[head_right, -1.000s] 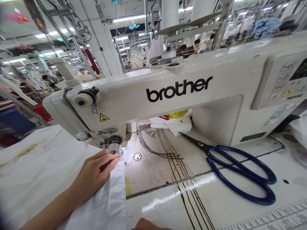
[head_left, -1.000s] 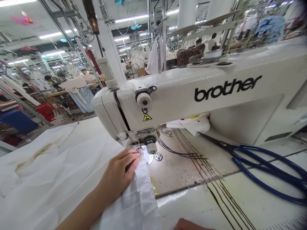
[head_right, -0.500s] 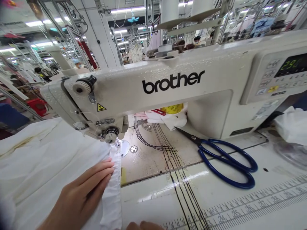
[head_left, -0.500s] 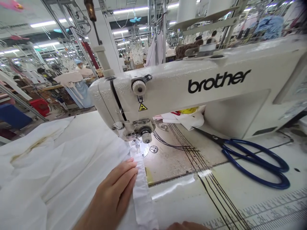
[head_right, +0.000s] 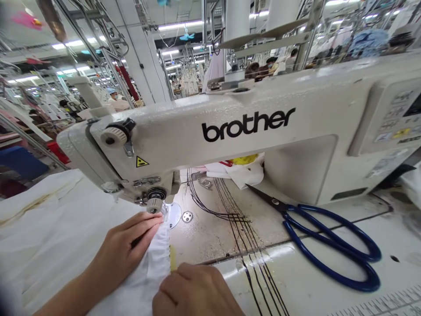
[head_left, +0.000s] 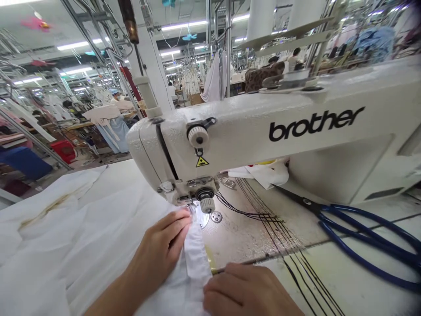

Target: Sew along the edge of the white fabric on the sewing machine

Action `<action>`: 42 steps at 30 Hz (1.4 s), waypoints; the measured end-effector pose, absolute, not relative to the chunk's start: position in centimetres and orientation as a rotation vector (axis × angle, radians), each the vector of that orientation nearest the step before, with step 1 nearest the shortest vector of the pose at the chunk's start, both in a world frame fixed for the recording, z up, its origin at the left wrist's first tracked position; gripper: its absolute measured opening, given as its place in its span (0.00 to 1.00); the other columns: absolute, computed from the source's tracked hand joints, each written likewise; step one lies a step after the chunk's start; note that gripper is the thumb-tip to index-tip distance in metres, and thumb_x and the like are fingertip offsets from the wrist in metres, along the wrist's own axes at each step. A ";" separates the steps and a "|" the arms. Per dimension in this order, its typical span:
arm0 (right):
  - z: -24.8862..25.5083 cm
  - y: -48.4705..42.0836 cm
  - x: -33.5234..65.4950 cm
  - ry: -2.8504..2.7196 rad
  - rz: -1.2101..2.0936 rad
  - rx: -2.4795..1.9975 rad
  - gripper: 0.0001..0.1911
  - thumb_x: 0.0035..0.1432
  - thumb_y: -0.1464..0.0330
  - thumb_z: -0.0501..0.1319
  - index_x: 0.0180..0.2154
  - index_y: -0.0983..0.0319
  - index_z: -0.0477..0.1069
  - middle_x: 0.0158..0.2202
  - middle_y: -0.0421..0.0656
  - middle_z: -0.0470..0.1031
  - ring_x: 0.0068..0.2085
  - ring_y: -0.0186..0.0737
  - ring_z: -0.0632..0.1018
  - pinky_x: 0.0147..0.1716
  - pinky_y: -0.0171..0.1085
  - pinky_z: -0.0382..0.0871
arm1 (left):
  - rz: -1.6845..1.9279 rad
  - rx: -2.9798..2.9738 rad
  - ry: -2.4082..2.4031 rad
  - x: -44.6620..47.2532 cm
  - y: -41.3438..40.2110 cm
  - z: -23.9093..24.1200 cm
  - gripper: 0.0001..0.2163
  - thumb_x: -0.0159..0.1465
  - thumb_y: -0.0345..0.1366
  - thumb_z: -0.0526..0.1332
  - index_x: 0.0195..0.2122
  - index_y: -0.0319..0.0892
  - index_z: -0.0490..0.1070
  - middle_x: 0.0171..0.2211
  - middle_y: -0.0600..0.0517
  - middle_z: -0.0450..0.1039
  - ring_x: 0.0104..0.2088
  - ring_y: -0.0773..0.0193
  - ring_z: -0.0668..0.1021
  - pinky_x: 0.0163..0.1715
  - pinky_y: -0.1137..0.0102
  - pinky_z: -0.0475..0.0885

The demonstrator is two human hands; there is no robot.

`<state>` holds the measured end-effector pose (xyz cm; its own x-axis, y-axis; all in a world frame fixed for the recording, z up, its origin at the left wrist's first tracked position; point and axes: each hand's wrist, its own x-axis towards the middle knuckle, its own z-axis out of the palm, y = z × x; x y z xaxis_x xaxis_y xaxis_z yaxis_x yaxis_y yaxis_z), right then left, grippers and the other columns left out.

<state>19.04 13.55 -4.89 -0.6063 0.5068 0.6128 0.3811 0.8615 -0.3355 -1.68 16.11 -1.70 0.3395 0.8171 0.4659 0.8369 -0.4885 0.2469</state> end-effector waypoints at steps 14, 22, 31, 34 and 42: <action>-3.8 14.4 17.8 -2.175 -0.087 -0.568 0.14 0.56 0.82 0.52 0.30 0.63 0.73 0.26 0.38 0.77 0.19 0.35 0.66 0.18 0.37 0.55 | -0.860 -2.610 -1.466 -0.7 13.2 -0.8 0.07 0.66 0.29 0.55 0.42 0.44 0.70 0.48 0.48 0.73 0.50 0.65 0.75 0.55 0.72 0.70; -2.7 14.6 18.6 -2.370 0.018 -0.535 0.09 0.50 0.82 0.58 0.27 0.64 0.72 0.29 0.39 0.77 0.22 0.37 0.67 0.18 0.38 0.57 | -0.793 -2.551 -1.420 -1.1 13.0 -1.7 0.09 0.66 0.29 0.56 0.46 0.42 0.69 0.47 0.47 0.75 0.48 0.65 0.76 0.50 0.73 0.72; -2.2 16.8 18.0 -2.564 0.315 -0.751 0.07 0.54 0.77 0.65 0.27 0.62 0.69 0.28 0.36 0.76 0.27 0.34 0.72 0.24 0.36 0.57 | -0.850 -2.553 -1.569 -1.6 15.3 -1.9 0.08 0.66 0.32 0.56 0.42 0.43 0.74 0.43 0.50 0.76 0.45 0.66 0.79 0.48 0.75 0.73; -1.8 17.9 17.8 -2.569 0.331 -0.774 0.10 0.58 0.77 0.60 0.25 0.62 0.67 0.26 0.37 0.74 0.27 0.33 0.71 0.25 0.35 0.58 | -0.900 -2.581 -1.597 -2.0 17.1 -1.4 0.08 0.65 0.32 0.56 0.38 0.43 0.76 0.35 0.51 0.77 0.40 0.66 0.80 0.45 0.74 0.75; -3.6 17.7 17.2 -2.427 0.129 -0.676 0.06 0.53 0.76 0.64 0.27 0.62 0.69 0.27 0.36 0.75 0.26 0.35 0.72 0.23 0.36 0.57 | -0.960 -2.628 -1.552 -1.5 15.4 0.1 0.06 0.63 0.31 0.59 0.38 0.45 0.74 0.39 0.54 0.76 0.40 0.67 0.78 0.42 0.76 0.75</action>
<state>17.20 17.73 -3.55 -0.6844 0.4975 0.5329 0.4380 0.8649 -0.2449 -1.48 15.37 0.14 0.3497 0.8135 0.4647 0.7788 -0.5281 0.3384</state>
